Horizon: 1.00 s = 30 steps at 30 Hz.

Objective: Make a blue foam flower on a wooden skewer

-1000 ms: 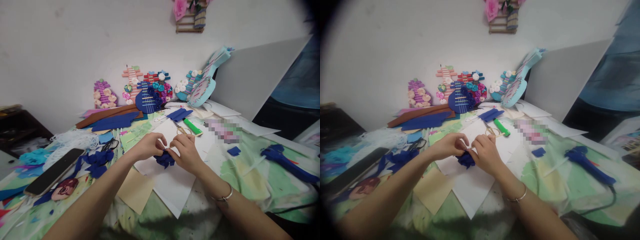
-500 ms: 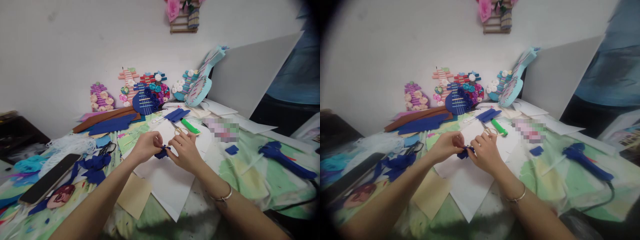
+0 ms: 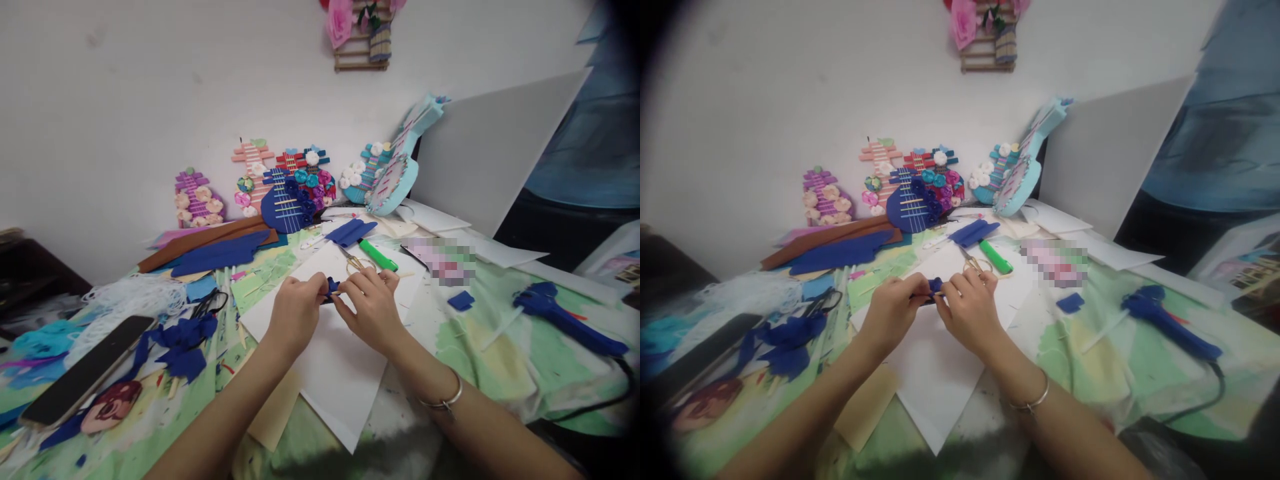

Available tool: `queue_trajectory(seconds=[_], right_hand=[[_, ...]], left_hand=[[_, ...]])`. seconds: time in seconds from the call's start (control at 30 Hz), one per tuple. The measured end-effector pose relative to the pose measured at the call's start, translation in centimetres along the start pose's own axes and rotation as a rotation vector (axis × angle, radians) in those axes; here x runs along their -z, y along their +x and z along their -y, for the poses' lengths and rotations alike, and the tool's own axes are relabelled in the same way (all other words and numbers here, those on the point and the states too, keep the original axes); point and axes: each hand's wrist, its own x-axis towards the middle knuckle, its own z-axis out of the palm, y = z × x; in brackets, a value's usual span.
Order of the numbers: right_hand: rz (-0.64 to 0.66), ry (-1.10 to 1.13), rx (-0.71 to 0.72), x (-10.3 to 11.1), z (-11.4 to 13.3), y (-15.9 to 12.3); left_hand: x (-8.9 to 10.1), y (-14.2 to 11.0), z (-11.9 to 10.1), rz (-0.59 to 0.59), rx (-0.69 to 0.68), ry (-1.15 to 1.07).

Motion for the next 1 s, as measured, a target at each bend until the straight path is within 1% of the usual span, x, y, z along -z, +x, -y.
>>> queue_trajectory(seconds=[0.13, 0.27, 0.47, 0.57, 0.8, 1.0], right_hand=[[-0.007, -0.018, -0.015, 0.0, 0.1, -0.1], [-0.012, -0.020, 0.014, -0.1, 0.0, -0.1], [-0.002, -0.035, 0.060, -0.1, 0.1, -0.1], [-0.016, -0.038, 0.074, -0.2, 0.2, -0.1], [-0.022, -0.048, 0.084, -0.2, 0.4, 0.0], [-0.015, -0.038, 0.061, -0.5, 0.4, -0.2]], left_hand=[[0.2, 0.0, -0.2, 0.005, -0.063, 0.012], [0.3, 0.2, 0.1, 0.054, -0.085, -0.004], [-0.1, 0.0, 0.6, 0.155, -0.147, 0.131], [-0.3, -0.1, 0.7, 0.176, -0.156, 0.145], [-0.7, -0.5, 1.2, 0.110, -0.171, 0.159], [-0.8, -0.7, 1.0, 0.014, -0.282, 0.282]])
